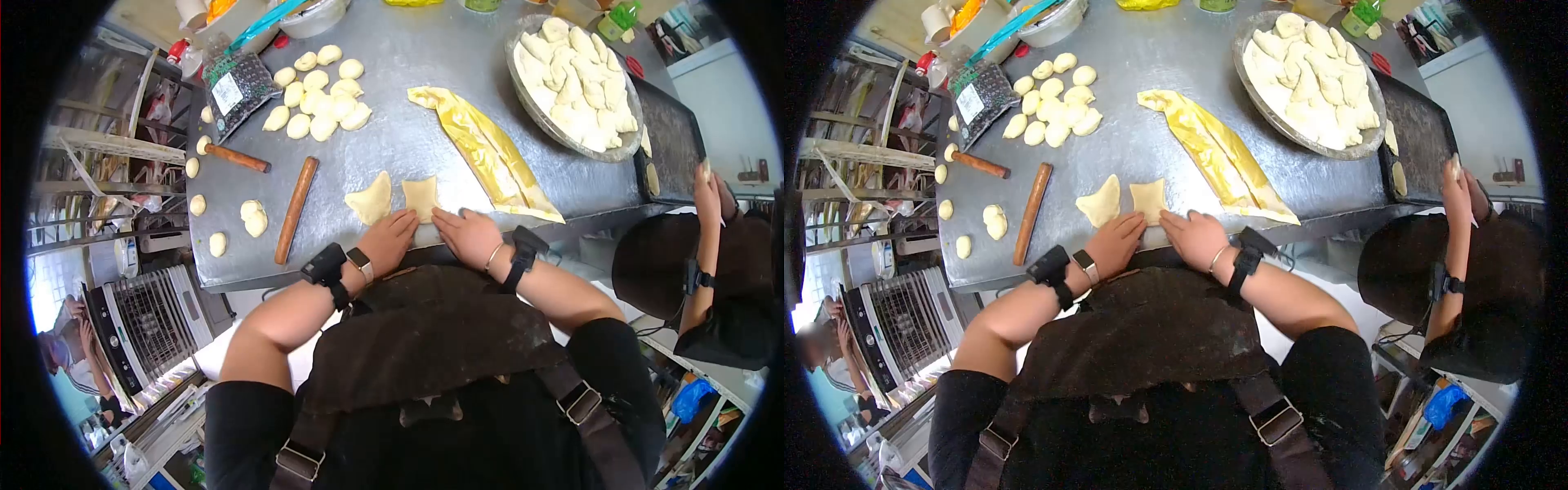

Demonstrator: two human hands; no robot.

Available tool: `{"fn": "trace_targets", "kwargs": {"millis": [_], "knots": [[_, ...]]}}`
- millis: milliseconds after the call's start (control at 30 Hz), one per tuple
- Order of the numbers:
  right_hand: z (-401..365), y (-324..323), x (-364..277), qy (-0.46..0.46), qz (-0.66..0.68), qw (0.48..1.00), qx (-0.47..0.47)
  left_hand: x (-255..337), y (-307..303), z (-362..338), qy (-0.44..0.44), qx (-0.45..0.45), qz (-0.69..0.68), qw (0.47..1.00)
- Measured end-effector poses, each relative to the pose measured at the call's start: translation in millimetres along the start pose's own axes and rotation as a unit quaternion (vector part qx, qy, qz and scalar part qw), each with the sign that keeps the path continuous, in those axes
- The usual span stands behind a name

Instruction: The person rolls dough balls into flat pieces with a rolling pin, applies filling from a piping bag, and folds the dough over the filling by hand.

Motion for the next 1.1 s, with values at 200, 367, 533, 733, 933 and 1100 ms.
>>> {"fn": "trace_targets", "kwargs": {"millis": [200, 367, 533, 733, 933, 1100], "knots": [[17, -6, -1, 0.041, -0.056, 0.997, -0.029, -14, -13, 11, -0.057, -0.081, 0.102, 0.990], [40, -18, 25, 0.095, 0.020, 0.995, -0.023, -32, -16, 27, -0.081, -0.116, 0.152, 0.978], [40, 0, 36, 0.146, 0.026, 0.975, -0.163, -34, -10, 30, -0.061, -0.126, 0.170, 0.975], [29, 14, 34, 0.127, 0.023, 0.976, -0.175, -28, -12, 19, -0.081, -0.157, 0.151, 0.973], [7, -29, 2, 0.129, 0.075, 0.987, -0.055, 15, -43, 33, -0.073, -0.079, 0.082, 0.991], [5, 18, 1, 0.127, 0.069, 0.974, -0.174, 27, -16, 22, -0.026, -0.122, 0.100, 0.987]]}}
Point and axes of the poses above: each hand's wrist, its own z-axis towards the middle knuckle, its own y-axis out of the palm, x = y × z, the point moved 10 cm from there along z, towards the middle knuckle, and after that the axes turned 9 degrees about x, right-handed, at the moved point
